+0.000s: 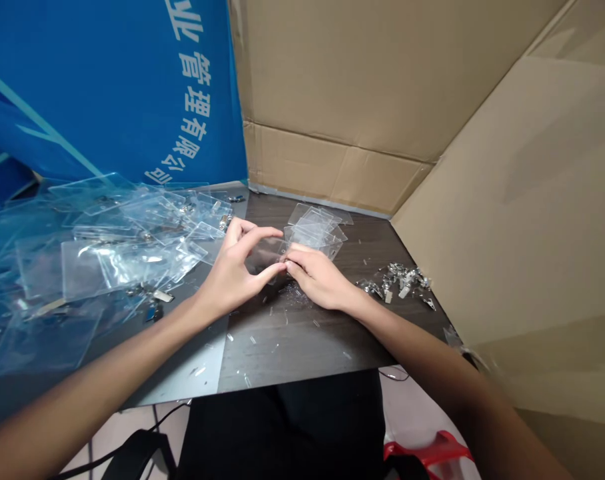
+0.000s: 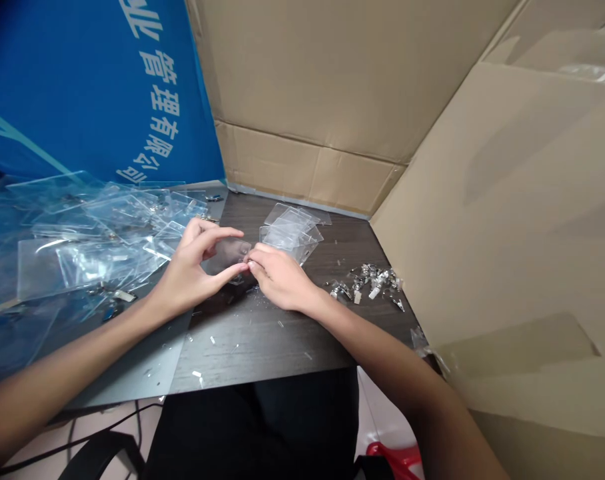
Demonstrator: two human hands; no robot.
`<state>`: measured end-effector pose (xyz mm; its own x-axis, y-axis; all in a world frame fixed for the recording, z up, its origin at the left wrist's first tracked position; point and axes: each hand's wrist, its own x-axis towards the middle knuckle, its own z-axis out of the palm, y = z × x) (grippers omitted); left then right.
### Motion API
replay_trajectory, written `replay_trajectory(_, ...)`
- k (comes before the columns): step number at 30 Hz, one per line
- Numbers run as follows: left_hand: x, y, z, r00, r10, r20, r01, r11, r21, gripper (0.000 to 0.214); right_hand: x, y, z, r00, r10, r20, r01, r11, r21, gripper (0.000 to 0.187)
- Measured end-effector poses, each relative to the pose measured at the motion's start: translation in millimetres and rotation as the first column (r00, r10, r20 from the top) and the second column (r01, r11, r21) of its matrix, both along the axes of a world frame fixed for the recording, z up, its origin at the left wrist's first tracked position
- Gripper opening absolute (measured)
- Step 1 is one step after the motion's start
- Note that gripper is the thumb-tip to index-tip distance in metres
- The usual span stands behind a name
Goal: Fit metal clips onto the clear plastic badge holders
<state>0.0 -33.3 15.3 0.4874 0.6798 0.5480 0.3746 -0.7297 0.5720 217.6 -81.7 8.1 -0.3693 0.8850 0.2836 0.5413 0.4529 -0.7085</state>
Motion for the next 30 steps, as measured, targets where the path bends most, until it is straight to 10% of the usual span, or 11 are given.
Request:
replay_trajectory(13, -41.1, 62.8, 23.8, 0.949, 0.313, 0.037, -0.315, 0.947, 0.063, 0.014, 29.9, 35.1, -16.7, 0.976, -0.216, 0.036, 0.206, 0.963, 0.175, 0.051)
replay_trajectory(23, -12.4, 45.8, -16.6, 0.99, -0.013, -0.141, -0.019, 0.975, -0.219, 0.077, 27.0, 36.1, -21.3, 0.98, -0.083, -0.183, 0.1, 0.991, 0.089, 0.052)
replay_trajectory(30, -22.6, 61.6, 0.8, 0.987, 0.067, 0.144, -0.007, 0.926, -0.376, 0.048, 46.1, 44.7, -21.2, 0.934, -0.332, 0.131, 0.308, 0.935, 0.176, 0.048)
